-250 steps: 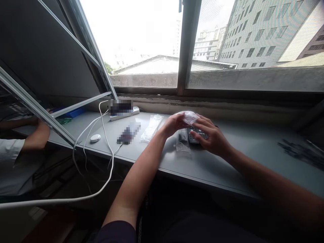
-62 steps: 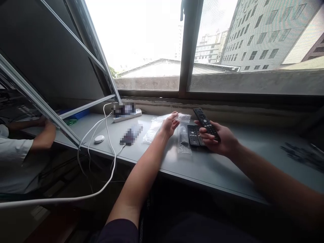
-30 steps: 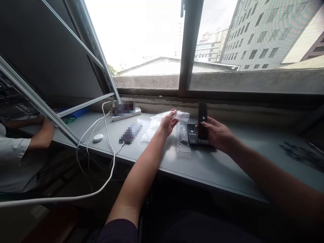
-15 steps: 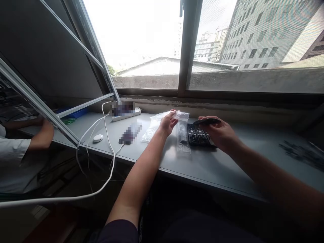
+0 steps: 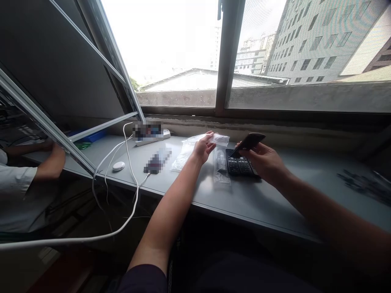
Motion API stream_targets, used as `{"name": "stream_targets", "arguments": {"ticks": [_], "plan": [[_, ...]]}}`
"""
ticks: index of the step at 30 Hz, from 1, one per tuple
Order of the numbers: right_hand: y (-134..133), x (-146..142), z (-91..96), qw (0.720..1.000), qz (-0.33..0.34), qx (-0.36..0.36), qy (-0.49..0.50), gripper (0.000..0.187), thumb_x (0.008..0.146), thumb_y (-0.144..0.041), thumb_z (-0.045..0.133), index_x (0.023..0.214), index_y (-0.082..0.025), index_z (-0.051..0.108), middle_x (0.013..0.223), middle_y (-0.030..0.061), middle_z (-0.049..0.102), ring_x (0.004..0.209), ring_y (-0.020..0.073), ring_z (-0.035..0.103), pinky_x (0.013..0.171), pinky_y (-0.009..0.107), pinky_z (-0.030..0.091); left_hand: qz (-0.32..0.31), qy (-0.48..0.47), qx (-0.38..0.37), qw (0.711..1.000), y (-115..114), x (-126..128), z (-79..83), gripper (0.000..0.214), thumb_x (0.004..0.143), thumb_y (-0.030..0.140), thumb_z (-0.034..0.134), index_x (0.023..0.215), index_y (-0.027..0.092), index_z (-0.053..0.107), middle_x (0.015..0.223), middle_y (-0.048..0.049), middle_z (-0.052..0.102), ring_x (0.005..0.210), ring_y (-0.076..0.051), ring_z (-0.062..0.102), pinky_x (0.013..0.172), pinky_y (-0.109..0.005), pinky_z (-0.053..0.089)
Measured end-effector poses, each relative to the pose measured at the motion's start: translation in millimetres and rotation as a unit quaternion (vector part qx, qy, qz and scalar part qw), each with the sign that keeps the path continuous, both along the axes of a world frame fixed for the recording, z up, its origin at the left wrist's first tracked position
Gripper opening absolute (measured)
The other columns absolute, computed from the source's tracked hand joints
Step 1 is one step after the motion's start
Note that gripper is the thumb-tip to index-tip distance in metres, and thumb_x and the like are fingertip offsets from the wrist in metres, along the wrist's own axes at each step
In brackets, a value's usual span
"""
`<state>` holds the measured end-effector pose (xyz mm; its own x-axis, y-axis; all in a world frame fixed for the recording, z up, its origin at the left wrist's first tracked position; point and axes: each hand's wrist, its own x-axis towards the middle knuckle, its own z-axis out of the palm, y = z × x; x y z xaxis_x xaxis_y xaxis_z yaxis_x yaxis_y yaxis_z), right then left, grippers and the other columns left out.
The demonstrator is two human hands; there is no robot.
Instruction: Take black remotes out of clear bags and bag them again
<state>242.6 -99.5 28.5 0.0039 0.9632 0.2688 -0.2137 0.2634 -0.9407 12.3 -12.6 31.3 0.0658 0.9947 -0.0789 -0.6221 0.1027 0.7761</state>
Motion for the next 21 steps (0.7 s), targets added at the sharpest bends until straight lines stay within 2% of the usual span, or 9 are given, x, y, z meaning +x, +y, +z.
{"name": "stream_targets", "arguments": {"ticks": [3,7,10,12,13,16,18,21], "plan": [[0.0,0.3,1.2,0.999,0.007,-0.024,0.024,0.042,0.072,-0.039,0.111,0.107,-0.030,0.090,0.111,0.0003,0.087,0.107,0.0214,0.079,0.094,0.030,0.068,0.003,0.002,-0.004,1.000,1.8,0.6,-1.5,0.026,0.101,0.019,0.077,0.127,0.020,0.080,0.127,-0.0075,0.083,0.077,-0.007,0.072,0.070,-0.016,0.058],[-0.7,2.4,5.5,0.993,0.006,-0.104,0.064,0.038,0.075,-0.043,0.109,0.102,-0.026,0.087,0.097,0.0013,0.082,0.082,0.0184,0.078,0.069,0.027,0.070,0.001,0.002,-0.005,1.000,3.6,0.8,-3.0,0.028,0.101,0.019,0.078,0.129,0.021,0.080,0.127,-0.0070,0.083,0.076,-0.007,0.071,0.071,-0.016,0.057],[-1.4,2.9,8.7,0.989,0.004,-0.137,0.056,0.028,0.087,-0.041,0.101,0.103,-0.025,0.085,0.093,0.0042,0.081,0.070,0.0190,0.076,0.053,0.027,0.065,0.001,0.000,-0.004,1.000,2.9,0.7,-2.3,0.027,0.101,0.019,0.077,0.128,0.020,0.080,0.128,-0.0072,0.083,0.075,-0.007,0.070,0.069,-0.016,0.057],[-1.3,2.6,10.3,0.987,0.000,-0.153,0.051,0.018,0.100,-0.040,0.088,0.105,-0.024,0.082,0.096,0.0074,0.083,0.066,0.0192,0.075,0.046,0.026,0.060,0.001,-0.001,-0.005,1.000,2.2,0.6,-1.4,0.029,0.101,0.019,0.077,0.129,0.020,0.080,0.128,-0.0077,0.083,0.075,-0.007,0.071,0.068,-0.017,0.057],[-1.1,2.4,11.1,0.985,-0.002,-0.164,0.055,0.018,0.107,-0.042,0.079,0.106,-0.024,0.081,0.097,0.0089,0.084,0.064,0.0190,0.073,0.043,0.026,0.057,0.001,-0.001,-0.005,1.000,1.9,0.6,-1.1,0.030,0.100,0.019,0.078,0.130,0.021,0.080,0.128,-0.0079,0.083,0.076,-0.008,0.071,0.068,-0.017,0.057],[-0.5,1.4,14.0,0.978,0.002,-0.193,0.081,0.037,0.119,-0.046,0.053,0.103,-0.023,0.077,0.095,0.0111,0.083,0.058,0.0180,0.067,0.038,0.025,0.050,-0.001,-0.001,-0.005,1.000,2.5,0.5,-1.4,0.036,0.098,0.019,0.080,0.134,0.022,0.079,0.130,-0.0080,0.083,0.079,-0.009,0.073,0.070,-0.017,0.058],[-0.6,0.6,16.5,0.973,0.010,-0.206,0.102,0.041,0.121,-0.044,0.047,0.101,-0.022,0.076,0.092,0.0097,0.081,0.058,0.0167,0.065,0.038,0.025,0.049,0.000,0.000,-0.006,1.000,3.4,0.5,-2.2,0.037,0.098,0.019,0.081,0.135,0.022,0.079,0.131,-0.0081,0.083,0.081,-0.009,0.074,0.070,-0.017,0.058],[-1.3,-0.2,20.3,0.967,0.026,-0.220,0.129,0.039,0.121,-0.042,0.049,0.102,-0.022,0.077,0.089,0.0076,0.078,0.059,0.0154,0.063,0.041,0.023,0.052,0.001,0.003,-0.007,1.000,3.9,0.6,-2.8,0.036,0.098,0.020,0.081,0.134,0.023,0.080,0.130,-0.0079,0.083,0.080,-0.009,0.073,0.071,-0.017,0.057]]}}
